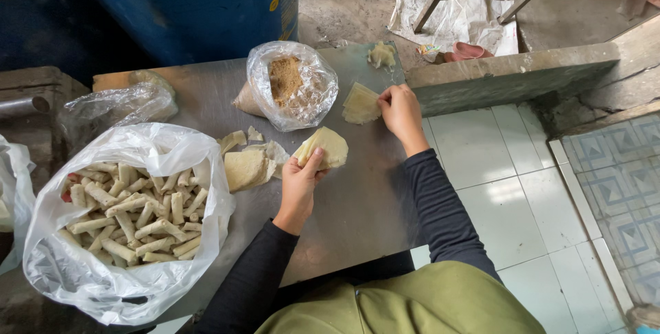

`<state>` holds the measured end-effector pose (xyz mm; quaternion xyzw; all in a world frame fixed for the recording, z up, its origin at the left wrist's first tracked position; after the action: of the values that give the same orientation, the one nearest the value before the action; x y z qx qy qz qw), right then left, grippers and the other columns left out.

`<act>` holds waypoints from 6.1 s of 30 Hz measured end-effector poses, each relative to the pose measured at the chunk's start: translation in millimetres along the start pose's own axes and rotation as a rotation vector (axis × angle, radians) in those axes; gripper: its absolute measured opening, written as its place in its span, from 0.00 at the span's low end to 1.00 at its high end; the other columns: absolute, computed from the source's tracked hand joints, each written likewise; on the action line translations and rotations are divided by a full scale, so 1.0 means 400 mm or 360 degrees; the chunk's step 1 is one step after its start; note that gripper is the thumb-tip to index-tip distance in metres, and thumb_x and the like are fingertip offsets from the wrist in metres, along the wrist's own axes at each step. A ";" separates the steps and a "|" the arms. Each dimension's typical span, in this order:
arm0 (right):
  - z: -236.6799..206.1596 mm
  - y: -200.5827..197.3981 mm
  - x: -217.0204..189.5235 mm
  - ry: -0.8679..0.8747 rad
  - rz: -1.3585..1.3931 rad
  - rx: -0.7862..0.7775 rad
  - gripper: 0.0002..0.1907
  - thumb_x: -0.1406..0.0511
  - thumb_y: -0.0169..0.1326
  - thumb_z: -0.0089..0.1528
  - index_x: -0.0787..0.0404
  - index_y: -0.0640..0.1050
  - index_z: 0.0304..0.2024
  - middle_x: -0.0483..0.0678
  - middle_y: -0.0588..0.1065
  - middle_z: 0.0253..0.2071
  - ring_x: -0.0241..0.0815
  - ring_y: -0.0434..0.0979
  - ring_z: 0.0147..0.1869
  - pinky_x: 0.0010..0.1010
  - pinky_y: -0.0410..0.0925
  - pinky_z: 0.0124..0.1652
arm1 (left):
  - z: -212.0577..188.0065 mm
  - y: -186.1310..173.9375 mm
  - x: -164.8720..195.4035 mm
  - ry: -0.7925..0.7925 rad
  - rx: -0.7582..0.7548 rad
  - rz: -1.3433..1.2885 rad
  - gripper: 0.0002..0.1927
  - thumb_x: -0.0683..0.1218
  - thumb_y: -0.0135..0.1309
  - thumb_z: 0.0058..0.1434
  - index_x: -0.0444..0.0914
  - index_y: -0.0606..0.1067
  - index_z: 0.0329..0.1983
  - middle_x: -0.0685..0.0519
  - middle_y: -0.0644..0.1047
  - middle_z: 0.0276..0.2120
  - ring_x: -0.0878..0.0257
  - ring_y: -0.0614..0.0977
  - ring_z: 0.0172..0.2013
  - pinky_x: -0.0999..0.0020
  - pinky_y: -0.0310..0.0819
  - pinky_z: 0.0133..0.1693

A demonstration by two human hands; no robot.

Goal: The person takes pieces of soft white dough from a metal table, tears and flattens them by hand into thin slices, and arranges the slices in a fanned stack on the table. A bag of cylindrical dough pieces and a bag of brown powder sit beside the work area.

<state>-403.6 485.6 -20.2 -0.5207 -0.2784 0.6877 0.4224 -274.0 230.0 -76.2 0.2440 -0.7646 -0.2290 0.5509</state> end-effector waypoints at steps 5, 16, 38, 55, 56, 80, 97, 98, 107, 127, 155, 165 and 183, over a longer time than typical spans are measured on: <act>0.017 0.029 0.006 -0.0046 -0.0133 -0.0053 0.07 0.65 0.57 0.61 0.64 0.79 0.35 0.60 0.76 0.41 0.61 0.76 0.47 0.48 0.70 0.47 | 0.000 -0.003 -0.003 -0.0014 0.0003 0.0019 0.14 0.48 0.58 0.66 0.37 0.77 0.51 0.55 0.82 0.42 0.68 0.82 0.40 0.69 0.79 0.43; 0.019 0.017 -0.006 -0.0009 -0.0053 -0.0021 0.06 0.65 0.56 0.61 0.63 0.78 0.35 0.58 0.76 0.40 0.60 0.76 0.48 0.46 0.69 0.48 | -0.005 0.001 0.001 -0.0018 -0.0001 0.0005 0.15 0.48 0.58 0.66 0.37 0.77 0.53 0.55 0.82 0.44 0.69 0.82 0.42 0.69 0.79 0.45; -0.097 -0.098 -0.247 -0.0458 0.0559 -0.0313 0.14 0.66 0.66 0.59 0.62 0.76 0.45 0.49 0.73 0.43 0.44 0.74 0.46 0.34 0.69 0.45 | 0.010 0.024 -0.009 0.0097 -0.0341 -0.0039 0.19 0.38 0.57 0.63 0.33 0.73 0.58 0.54 0.80 0.48 0.70 0.81 0.45 0.73 0.75 0.47; -0.269 -0.080 -0.335 -0.0213 0.1196 -0.0722 0.04 0.72 0.58 0.63 0.67 0.80 0.41 0.43 0.75 0.44 0.30 0.76 0.44 0.23 0.71 0.44 | -0.024 0.026 -0.004 0.0210 -0.0235 0.0166 0.13 0.40 0.57 0.68 0.30 0.76 0.54 0.51 0.81 0.45 0.66 0.83 0.43 0.69 0.79 0.45; -0.271 -0.069 -0.325 -0.0147 0.1286 -0.0752 0.04 0.72 0.58 0.64 0.67 0.81 0.41 0.43 0.74 0.45 0.30 0.75 0.44 0.23 0.69 0.44 | -0.024 0.027 -0.002 0.0214 -0.0237 0.0174 0.14 0.40 0.57 0.68 0.31 0.76 0.54 0.52 0.81 0.45 0.67 0.83 0.43 0.70 0.79 0.44; -0.289 -0.023 -0.317 0.0138 0.1455 -0.0805 0.07 0.68 0.60 0.64 0.63 0.80 0.44 0.40 0.78 0.40 0.26 0.75 0.41 0.21 0.70 0.43 | -0.071 0.054 0.079 0.0594 -0.0113 0.0931 0.17 0.37 0.57 0.65 0.32 0.76 0.57 0.55 0.82 0.38 0.75 0.77 0.37 0.76 0.75 0.38; -0.281 -0.071 -0.315 -0.0119 0.1133 -0.0645 0.05 0.68 0.57 0.66 0.65 0.79 0.40 0.42 0.73 0.40 0.32 0.70 0.40 0.24 0.67 0.42 | -0.050 0.062 0.017 0.0419 -0.0413 0.0517 0.22 0.42 0.49 0.71 0.28 0.70 0.65 0.52 0.79 0.51 0.70 0.79 0.49 0.72 0.76 0.50; -0.281 -0.072 -0.315 -0.0114 0.1131 -0.0641 0.05 0.68 0.57 0.66 0.65 0.79 0.40 0.42 0.73 0.40 0.32 0.71 0.40 0.24 0.67 0.42 | -0.047 0.057 0.008 0.0383 -0.0421 0.0471 0.22 0.42 0.48 0.71 0.28 0.69 0.66 0.52 0.79 0.51 0.70 0.79 0.48 0.72 0.76 0.50; -0.277 -0.085 -0.334 -0.0206 0.1091 -0.0631 0.08 0.68 0.63 0.61 0.65 0.79 0.40 0.43 0.72 0.40 0.32 0.71 0.39 0.24 0.68 0.40 | -0.032 0.046 -0.008 0.0397 -0.0342 0.0556 0.19 0.42 0.47 0.72 0.29 0.72 0.64 0.53 0.80 0.46 0.70 0.79 0.44 0.73 0.77 0.46; -0.323 0.032 -0.178 0.0551 0.1982 -0.0514 0.23 0.72 0.64 0.57 0.60 0.72 0.53 0.43 0.76 0.44 0.30 0.75 0.45 0.21 0.70 0.43 | -0.008 0.038 -0.045 0.0155 -0.0274 0.0167 0.16 0.43 0.45 0.73 0.31 0.72 0.59 0.52 0.79 0.47 0.66 0.82 0.44 0.66 0.80 0.47; -0.092 -0.066 -0.191 -0.0887 0.0013 0.0175 0.08 0.73 0.55 0.55 0.60 0.81 0.35 0.47 0.81 0.41 0.50 0.80 0.47 0.39 0.70 0.49 | 0.035 0.008 -0.035 -0.0039 -0.0102 -0.0082 0.16 0.45 0.44 0.71 0.33 0.72 0.58 0.50 0.80 0.50 0.63 0.83 0.47 0.65 0.80 0.48; -0.106 -0.063 -0.179 -0.0884 -0.0005 0.0149 0.08 0.74 0.55 0.55 0.60 0.81 0.35 0.47 0.81 0.41 0.50 0.81 0.47 0.39 0.70 0.47 | 0.034 0.016 -0.048 -0.0016 -0.0107 -0.0083 0.16 0.45 0.45 0.72 0.32 0.72 0.58 0.49 0.80 0.51 0.61 0.83 0.48 0.64 0.80 0.49; -0.209 -0.135 -0.330 -0.0679 0.0750 -0.0264 0.15 0.63 0.66 0.58 0.62 0.79 0.44 0.50 0.78 0.44 0.46 0.79 0.48 0.33 0.70 0.45 | 0.011 0.035 -0.044 0.0010 -0.0255 -0.0048 0.18 0.47 0.45 0.74 0.32 0.71 0.61 0.50 0.79 0.50 0.64 0.82 0.48 0.64 0.79 0.52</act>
<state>-295.0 392.3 62.6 -0.4477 -0.2875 0.8351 0.1397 -275.2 252.3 -81.6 0.2114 -0.7382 -0.2970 0.5676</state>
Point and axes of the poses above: each hand's wrist, its own z-axis towards the middle knuckle, its own y-axis out of the palm, x = y × z, the point moved 7 cm from there along z, towards the middle knuckle
